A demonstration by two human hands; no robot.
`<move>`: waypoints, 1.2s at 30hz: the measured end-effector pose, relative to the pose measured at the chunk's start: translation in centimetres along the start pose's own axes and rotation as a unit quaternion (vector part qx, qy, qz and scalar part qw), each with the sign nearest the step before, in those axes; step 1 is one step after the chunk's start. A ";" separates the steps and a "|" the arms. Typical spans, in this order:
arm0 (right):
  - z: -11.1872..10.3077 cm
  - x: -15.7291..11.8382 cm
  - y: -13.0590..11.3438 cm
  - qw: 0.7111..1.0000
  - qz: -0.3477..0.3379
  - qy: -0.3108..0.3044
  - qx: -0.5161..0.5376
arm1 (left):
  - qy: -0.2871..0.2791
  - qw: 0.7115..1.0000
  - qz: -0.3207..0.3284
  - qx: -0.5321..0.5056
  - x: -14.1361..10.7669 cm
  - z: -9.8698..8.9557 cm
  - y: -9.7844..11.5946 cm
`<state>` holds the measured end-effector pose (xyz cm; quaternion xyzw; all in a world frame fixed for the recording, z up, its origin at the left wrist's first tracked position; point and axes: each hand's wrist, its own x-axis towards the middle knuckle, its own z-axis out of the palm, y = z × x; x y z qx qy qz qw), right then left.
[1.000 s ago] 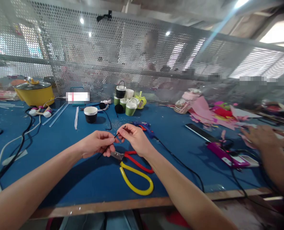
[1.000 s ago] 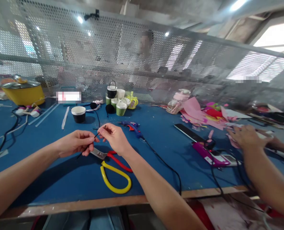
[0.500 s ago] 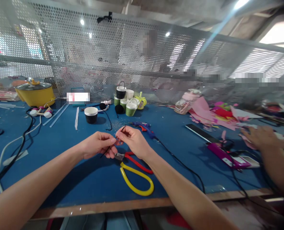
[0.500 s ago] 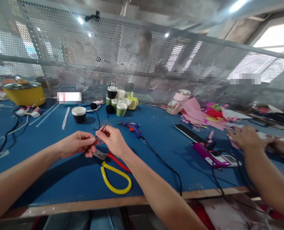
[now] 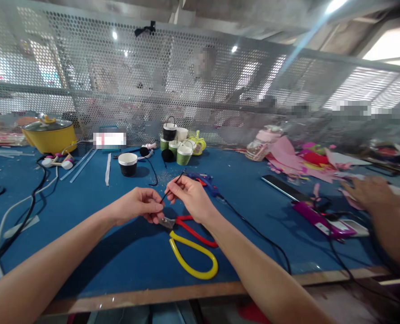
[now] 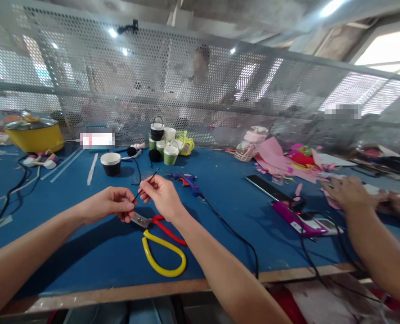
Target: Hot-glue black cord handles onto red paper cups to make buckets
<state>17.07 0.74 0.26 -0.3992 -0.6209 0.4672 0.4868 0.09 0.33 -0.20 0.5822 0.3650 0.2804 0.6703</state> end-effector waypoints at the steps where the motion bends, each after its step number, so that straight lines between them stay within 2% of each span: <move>1: -0.1 0.0 0.0 1.000 0.000 0.009 0.001 | 0.008 1.000 0.005 0.008 0.0 -0.1 0.0; 7: 0.3 -0.1 0.0 0.998 0.002 -0.055 -0.003 | 0.034 0.999 0.015 0.039 0.2 -0.3 -0.1; 12: 0.4 -0.3 0.0 0.999 0.001 -0.049 -0.004 | 0.033 0.998 0.028 0.039 0.3 -0.1 -0.2; 22: 0.2 -0.3 -0.2 0.998 0.042 -0.037 0.020 | 0.038 0.997 0.045 0.046 0.6 0.2 -0.5; 29: -0.4 0.2 0.0 0.999 0.027 -0.017 0.031 | 0.034 0.998 0.037 0.049 0.5 -0.5 -0.3; 36: -0.5 0.4 0.2 0.998 0.027 -0.014 0.050 | 0.051 0.996 0.048 0.062 0.6 -0.3 -0.7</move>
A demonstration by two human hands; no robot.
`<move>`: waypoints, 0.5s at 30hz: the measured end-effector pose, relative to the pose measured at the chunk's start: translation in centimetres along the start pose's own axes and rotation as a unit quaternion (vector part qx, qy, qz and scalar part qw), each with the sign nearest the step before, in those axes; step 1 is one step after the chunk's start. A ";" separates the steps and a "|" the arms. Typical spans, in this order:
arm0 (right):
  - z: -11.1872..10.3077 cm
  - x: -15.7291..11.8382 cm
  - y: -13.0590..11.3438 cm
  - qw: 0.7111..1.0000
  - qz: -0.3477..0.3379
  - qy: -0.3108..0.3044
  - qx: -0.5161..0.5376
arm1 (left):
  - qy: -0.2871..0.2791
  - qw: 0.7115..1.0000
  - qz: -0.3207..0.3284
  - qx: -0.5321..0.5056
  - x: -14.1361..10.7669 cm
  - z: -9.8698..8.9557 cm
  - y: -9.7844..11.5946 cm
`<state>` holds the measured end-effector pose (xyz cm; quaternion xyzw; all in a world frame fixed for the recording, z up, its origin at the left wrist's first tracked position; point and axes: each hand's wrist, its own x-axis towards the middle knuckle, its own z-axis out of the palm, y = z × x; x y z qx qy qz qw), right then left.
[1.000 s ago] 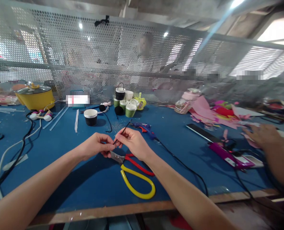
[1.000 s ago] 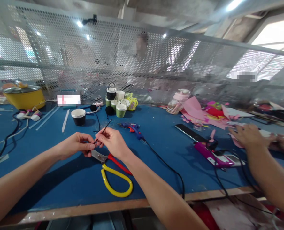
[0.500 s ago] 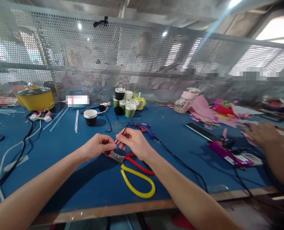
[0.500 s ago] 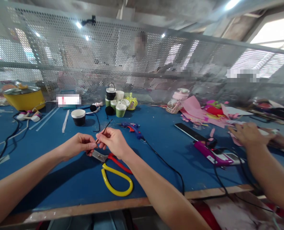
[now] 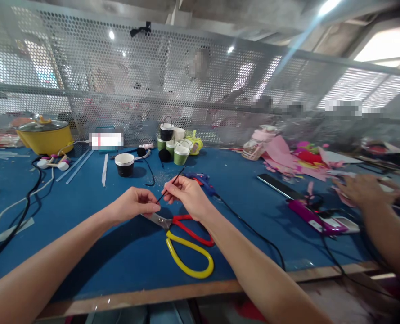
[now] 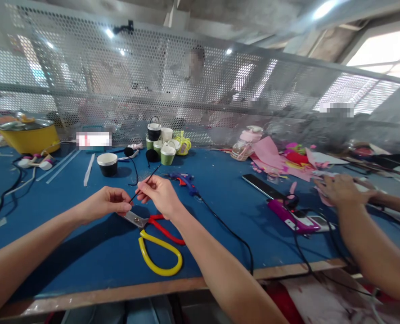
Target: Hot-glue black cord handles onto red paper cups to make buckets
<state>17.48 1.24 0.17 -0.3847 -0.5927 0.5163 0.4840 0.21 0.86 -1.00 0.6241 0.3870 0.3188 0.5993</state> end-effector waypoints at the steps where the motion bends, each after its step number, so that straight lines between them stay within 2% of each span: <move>1: 0.0 0.0 0.0 1.000 -0.003 0.003 -0.001 | 0.005 1.000 0.004 0.005 0.0 0.1 -0.1; 10: -0.2 0.0 0.0 1.000 -0.004 -0.003 -0.013 | 0.034 0.997 0.050 0.056 -0.1 0.5 -0.3; 15: -0.5 0.2 -0.1 0.999 -0.021 0.033 0.016 | 0.014 0.998 0.039 0.043 0.1 0.1 -0.4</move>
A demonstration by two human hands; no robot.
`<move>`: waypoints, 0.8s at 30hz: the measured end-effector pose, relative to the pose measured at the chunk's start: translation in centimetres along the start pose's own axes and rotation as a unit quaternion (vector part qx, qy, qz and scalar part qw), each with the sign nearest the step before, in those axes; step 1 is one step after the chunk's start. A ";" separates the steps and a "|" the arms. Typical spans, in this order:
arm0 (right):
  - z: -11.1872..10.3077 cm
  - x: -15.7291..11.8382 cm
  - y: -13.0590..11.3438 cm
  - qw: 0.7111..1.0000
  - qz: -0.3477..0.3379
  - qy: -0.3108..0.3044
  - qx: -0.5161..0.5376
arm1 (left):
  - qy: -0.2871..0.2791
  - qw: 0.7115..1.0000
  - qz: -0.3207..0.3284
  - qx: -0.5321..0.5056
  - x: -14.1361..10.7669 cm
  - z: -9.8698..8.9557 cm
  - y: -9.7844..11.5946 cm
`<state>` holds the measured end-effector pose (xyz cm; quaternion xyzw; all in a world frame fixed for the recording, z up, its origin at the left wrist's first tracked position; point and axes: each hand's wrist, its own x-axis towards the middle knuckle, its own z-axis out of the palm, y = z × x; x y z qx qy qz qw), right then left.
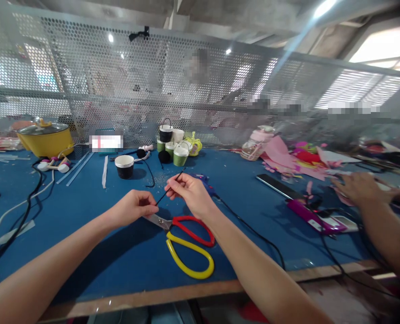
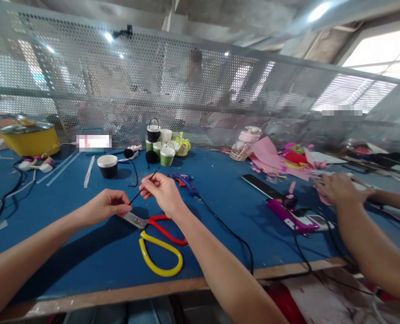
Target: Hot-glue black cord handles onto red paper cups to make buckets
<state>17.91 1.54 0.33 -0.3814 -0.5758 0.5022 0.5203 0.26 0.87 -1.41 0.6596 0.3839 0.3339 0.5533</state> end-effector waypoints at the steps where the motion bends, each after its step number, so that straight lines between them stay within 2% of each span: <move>1: -0.1 0.1 0.0 1.000 0.009 0.012 0.024 | -0.005 1.000 -0.003 -0.006 0.0 -0.1 0.0; 4: -0.3 0.3 -0.1 0.990 0.064 0.039 0.116 | 0.001 0.999 0.026 -0.030 0.0 -0.1 0.0; 5: -0.3 0.4 -0.1 0.986 0.083 0.041 0.141 | 0.012 0.998 0.063 -0.023 0.0 -0.1 0.0; 7: -0.1 0.4 -0.1 0.980 0.113 0.028 0.164 | 0.049 0.981 0.182 0.051 0.0 0.0 -0.1; 9: 0.3 0.3 0.0 0.976 0.139 0.003 0.169 | 0.096 0.925 0.321 0.180 -0.1 0.1 -0.2; 11: 0.6 0.1 0.1 0.971 0.162 -0.023 0.174 | 0.121 0.841 0.436 0.296 -0.3 0.0 -0.2; 13: 0.8 -0.1 0.1 0.968 0.176 -0.039 0.176 | 0.107 0.768 0.513 0.368 -0.6 -0.1 -0.1; 15: 0.7 -0.1 0.1 0.967 0.176 -0.044 0.179 | 0.068 0.726 0.550 0.407 -0.8 -0.2 0.1; 17: 0.5 -0.1 0.0 0.969 0.167 -0.046 0.177 | 0.029 0.729 0.548 0.410 -1.0 -0.3 0.3; 19: 0.3 -0.1 -0.1 0.973 0.154 -0.049 0.163 | -0.002 0.776 0.508 0.374 -1.2 -0.2 0.4; 22: 0.4 -0.2 0.0 0.981 0.136 -0.040 0.135 | -0.014 0.860 0.416 0.296 -1.5 0.1 0.5; 24: 0.6 -0.3 0.1 0.985 0.121 -0.029 0.123 | -0.004 0.893 0.372 0.253 -1.6 0.4 0.7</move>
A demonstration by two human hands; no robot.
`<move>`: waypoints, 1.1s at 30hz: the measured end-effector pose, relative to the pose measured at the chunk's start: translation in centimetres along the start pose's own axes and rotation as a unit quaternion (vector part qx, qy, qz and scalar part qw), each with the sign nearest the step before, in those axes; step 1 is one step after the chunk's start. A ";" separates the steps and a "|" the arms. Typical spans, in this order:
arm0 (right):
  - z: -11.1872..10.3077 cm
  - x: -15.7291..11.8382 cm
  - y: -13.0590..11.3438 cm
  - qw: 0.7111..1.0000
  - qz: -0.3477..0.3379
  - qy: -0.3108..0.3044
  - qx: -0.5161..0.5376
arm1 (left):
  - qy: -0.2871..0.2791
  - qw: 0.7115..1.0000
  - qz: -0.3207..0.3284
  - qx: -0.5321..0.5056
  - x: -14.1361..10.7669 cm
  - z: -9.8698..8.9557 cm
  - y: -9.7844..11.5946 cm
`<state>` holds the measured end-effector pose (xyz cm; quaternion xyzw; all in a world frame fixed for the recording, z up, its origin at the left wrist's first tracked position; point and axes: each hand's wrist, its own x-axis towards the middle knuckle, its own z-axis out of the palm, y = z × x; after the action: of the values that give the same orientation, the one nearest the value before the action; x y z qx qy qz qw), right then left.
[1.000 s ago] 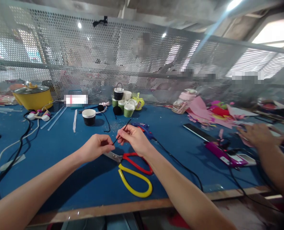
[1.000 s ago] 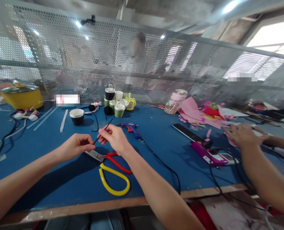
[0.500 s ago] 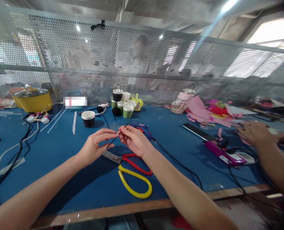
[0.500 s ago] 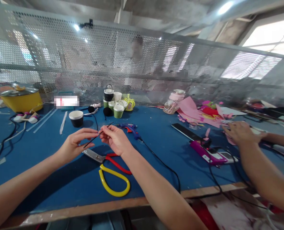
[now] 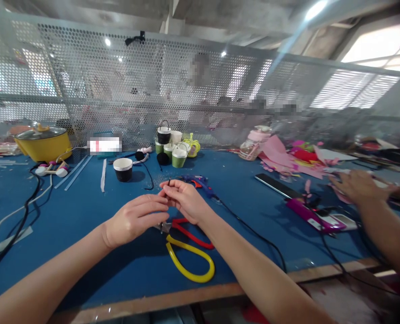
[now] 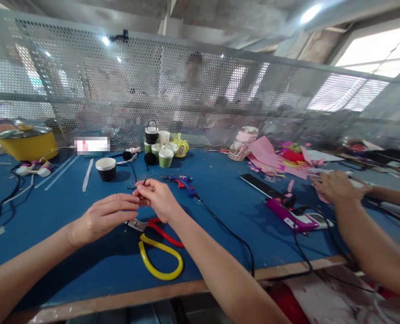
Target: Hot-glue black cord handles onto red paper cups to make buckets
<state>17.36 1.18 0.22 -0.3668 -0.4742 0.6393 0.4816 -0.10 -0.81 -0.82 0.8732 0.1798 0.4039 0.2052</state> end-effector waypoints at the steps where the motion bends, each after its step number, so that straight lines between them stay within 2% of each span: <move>1: 0.1 0.0 0.1 1.000 -0.008 0.003 -0.006 | 0.010 1.000 -0.017 -0.018 0.0 0.1 0.2; 5: 0.4 -0.2 0.3 0.998 -0.039 -0.002 -0.057 | 0.056 0.994 -0.079 -0.059 0.3 0.0 1.0; 8: 0.5 -0.5 0.3 0.991 -0.067 -0.011 -0.118 | 0.104 0.977 -0.162 -0.088 0.7 -0.1 1.1; 12: 0.7 -0.9 0.1 0.978 -0.101 -0.031 -0.181 | 0.153 0.916 -0.279 -0.246 1.2 0.0 0.5; 15: 0.7 -1.0 -0.1 0.970 -0.099 -0.050 -0.215 | 0.161 0.858 -0.317 -0.371 1.3 -0.1 0.0; 17: 0.6 -0.9 -0.2 0.977 -0.088 -0.057 -0.186 | 0.170 0.828 -0.329 -0.421 1.3 -0.3 -0.1; 20: 0.5 -0.8 -0.3 0.993 -0.059 -0.075 -0.065 | 0.188 0.790 -0.351 -0.467 1.4 -0.7 -0.2; 24: 0.6 -0.8 -0.5 0.994 -0.060 -0.086 0.038 | 0.217 0.741 -0.364 -0.521 1.6 -0.7 -0.1; 27: 0.6 -0.8 -0.7 0.991 -0.049 -0.090 0.081 | 0.204 0.736 -0.352 -0.541 1.6 -0.5 0.0; 33: 0.5 -0.9 -1.0 0.992 -0.015 -0.100 0.075 | 0.139 0.754 -0.328 -0.552 1.3 -0.5 0.0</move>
<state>17.41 0.25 1.38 -0.2571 -0.4761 0.6993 0.4672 0.31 -0.10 0.24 0.4301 0.2278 0.4579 0.7440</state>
